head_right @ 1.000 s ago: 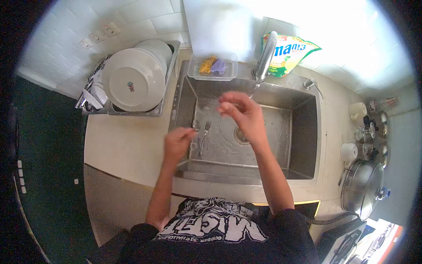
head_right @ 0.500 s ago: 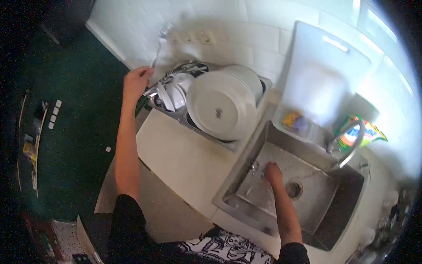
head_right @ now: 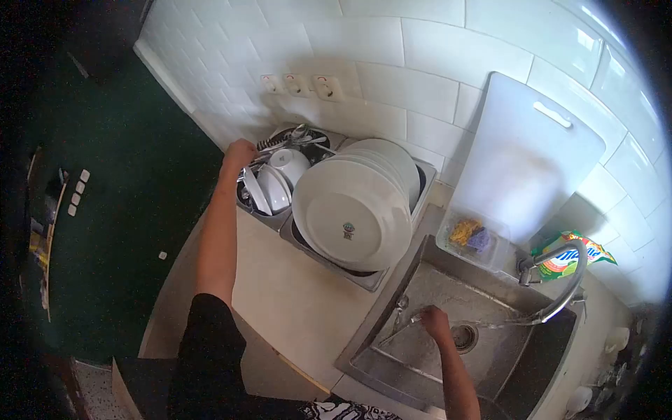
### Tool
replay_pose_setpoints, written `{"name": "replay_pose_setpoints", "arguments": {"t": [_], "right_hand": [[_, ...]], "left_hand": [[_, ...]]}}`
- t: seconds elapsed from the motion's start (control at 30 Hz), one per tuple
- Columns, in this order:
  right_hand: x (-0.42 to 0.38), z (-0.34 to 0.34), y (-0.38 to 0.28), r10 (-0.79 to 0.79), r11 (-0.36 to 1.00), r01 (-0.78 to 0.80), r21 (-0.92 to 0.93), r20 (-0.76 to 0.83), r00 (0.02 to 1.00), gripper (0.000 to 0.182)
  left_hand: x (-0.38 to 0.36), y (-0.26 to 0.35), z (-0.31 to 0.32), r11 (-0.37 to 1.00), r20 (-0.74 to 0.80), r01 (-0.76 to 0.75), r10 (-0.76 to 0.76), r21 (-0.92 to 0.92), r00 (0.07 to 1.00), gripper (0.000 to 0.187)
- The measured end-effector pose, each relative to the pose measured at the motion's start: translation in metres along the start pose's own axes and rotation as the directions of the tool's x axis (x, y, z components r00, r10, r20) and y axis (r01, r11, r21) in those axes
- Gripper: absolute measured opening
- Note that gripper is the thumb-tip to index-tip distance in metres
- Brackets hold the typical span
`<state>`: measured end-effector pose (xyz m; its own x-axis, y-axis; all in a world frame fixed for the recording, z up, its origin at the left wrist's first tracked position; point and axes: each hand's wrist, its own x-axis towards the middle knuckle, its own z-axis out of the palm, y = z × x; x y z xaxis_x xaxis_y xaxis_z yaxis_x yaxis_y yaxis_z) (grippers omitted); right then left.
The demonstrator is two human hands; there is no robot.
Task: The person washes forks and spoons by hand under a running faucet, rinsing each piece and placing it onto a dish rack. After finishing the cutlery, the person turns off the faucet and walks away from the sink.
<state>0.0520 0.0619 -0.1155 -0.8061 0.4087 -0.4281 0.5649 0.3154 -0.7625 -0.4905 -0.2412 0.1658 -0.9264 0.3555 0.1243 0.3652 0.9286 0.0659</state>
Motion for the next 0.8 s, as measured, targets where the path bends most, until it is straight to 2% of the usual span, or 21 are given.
{"name": "replay_pose_setpoints", "arguments": {"t": [0.03, 0.13, 0.23, 0.33, 0.37, 0.4, 0.43, 0.5, 0.53, 0.57, 0.6, 0.63, 0.67, 0.7, 0.73, 0.77, 0.8], "right_hand": [[-0.005, -0.007, -0.007, 0.051, 0.998, -0.052, 0.042, 0.020, 0.998, 0.016], [-0.009, -0.015, 0.008, 0.071, 0.974, -0.062, 0.219, -0.037, 0.997, 0.016], [-0.022, -0.027, 0.000, 0.045, 0.928, -0.009, 0.373, -0.086, 0.995, 0.018], [-0.029, -0.038, -0.006, -0.109, 0.994, 0.103, -0.037, -0.250, 0.962, 0.018], [-0.047, -0.050, -0.032, -0.119, 0.992, 0.104, -0.069, -0.270, 0.955, 0.019], [-0.061, -0.060, -0.063, -0.117, 0.991, 0.091, -0.101, -0.295, 0.948, 0.021], [-0.066, -0.064, -0.065, -0.117, 0.993, 0.102, -0.065, -0.320, 0.940, 0.022], [-0.070, -0.071, -0.055, -0.166, 0.986, 0.152, -0.069, -0.363, 0.917, 0.020], [-0.072, -0.075, -0.051, -0.192, 0.981, 0.168, -0.095, -0.407, 0.893, 0.019], [-0.077, -0.080, -0.047, -0.226, 0.974, 0.189, -0.128, -0.441, 0.868, 0.019], [-0.085, -0.084, -0.045, -0.195, 0.980, 0.184, -0.071, -0.468, 0.862, 0.019], [-0.090, -0.086, -0.046, -0.179, 0.981, 0.195, -0.019, -0.492, 0.852, 0.019], [-0.093, -0.090, -0.046, -0.166, 0.976, 0.213, 0.036, -0.509, 0.845, 0.019], [-0.095, -0.092, -0.045, -0.133, 0.979, 0.191, 0.063, -0.514, 0.847, 0.019], [-0.099, -0.094, -0.042, -0.097, 0.982, 0.167, 0.090, -0.515, 0.852, 0.019], [-0.104, -0.095, -0.039, -0.063, 0.983, 0.142, 0.116, -0.513, 0.856, 0.019], [-0.109, -0.097, -0.039, -0.053, 0.980, 0.142, 0.137, -0.514, 0.856, 0.020]], "left_hand": [[-0.001, 0.002, 0.001, 1.000, 0.011, -0.012, 0.012, -0.001, 1.000, 0.021], [-0.003, 0.004, -0.001, 0.999, 0.093, 0.043, -0.041, -0.018, 0.995, 0.023], [-0.001, 0.003, 0.000, 0.999, 0.061, 0.007, -0.010, 0.051, 0.998, 0.024], [-0.015, 0.003, -0.012, 1.000, -0.133, -0.012, 0.015, 0.018, 0.991, 0.024], [-0.023, 0.005, -0.014, 0.998, -0.228, -0.056, 0.051, -0.018, 0.972, 0.021], [-0.056, 0.036, -0.041, 0.996, -0.232, -0.063, 0.077, 0.066, 0.970, 0.021], [-0.081, 0.054, -0.047, 0.955, -0.427, -0.091, -0.039, -0.281, 0.903, 0.021], [-0.151, 0.104, -0.066, 0.935, -0.675, -0.273, 0.052, -0.226, 0.736, 0.017], [-0.189, 0.132, -0.069, 0.857, -0.653, -0.334, -0.003, -0.392, 0.758, 0.015], [-0.226, 0.152, -0.061, 0.809, -0.615, -0.394, 0.051, -0.436, 0.787, 0.014], [-0.262, 0.170, -0.056, 0.761, -0.583, -0.440, 0.102, -0.476, 0.806, 0.013], [-0.294, 0.188, -0.043, 0.613, -0.493, -0.499, 0.198, -0.612, 0.847, 0.012], [-0.317, 0.208, -0.017, 0.462, -0.551, -0.630, 0.312, -0.624, 0.774, 0.011], [-0.343, 0.237, -0.007, 0.346, -0.332, -0.469, 0.386, -0.813, 0.861, 0.011], [-0.363, 0.270, -0.001, 0.302, -0.116, -0.288, 0.480, -0.909, 0.870, 0.011], [-0.373, 0.294, 0.019, 0.311, -0.041, -0.294, 0.620, -0.904, 0.783, 0.017], [-0.386, 0.318, 0.044, 0.286, -0.011, -0.260, 0.653, -0.922, 0.757, 0.019]]}}
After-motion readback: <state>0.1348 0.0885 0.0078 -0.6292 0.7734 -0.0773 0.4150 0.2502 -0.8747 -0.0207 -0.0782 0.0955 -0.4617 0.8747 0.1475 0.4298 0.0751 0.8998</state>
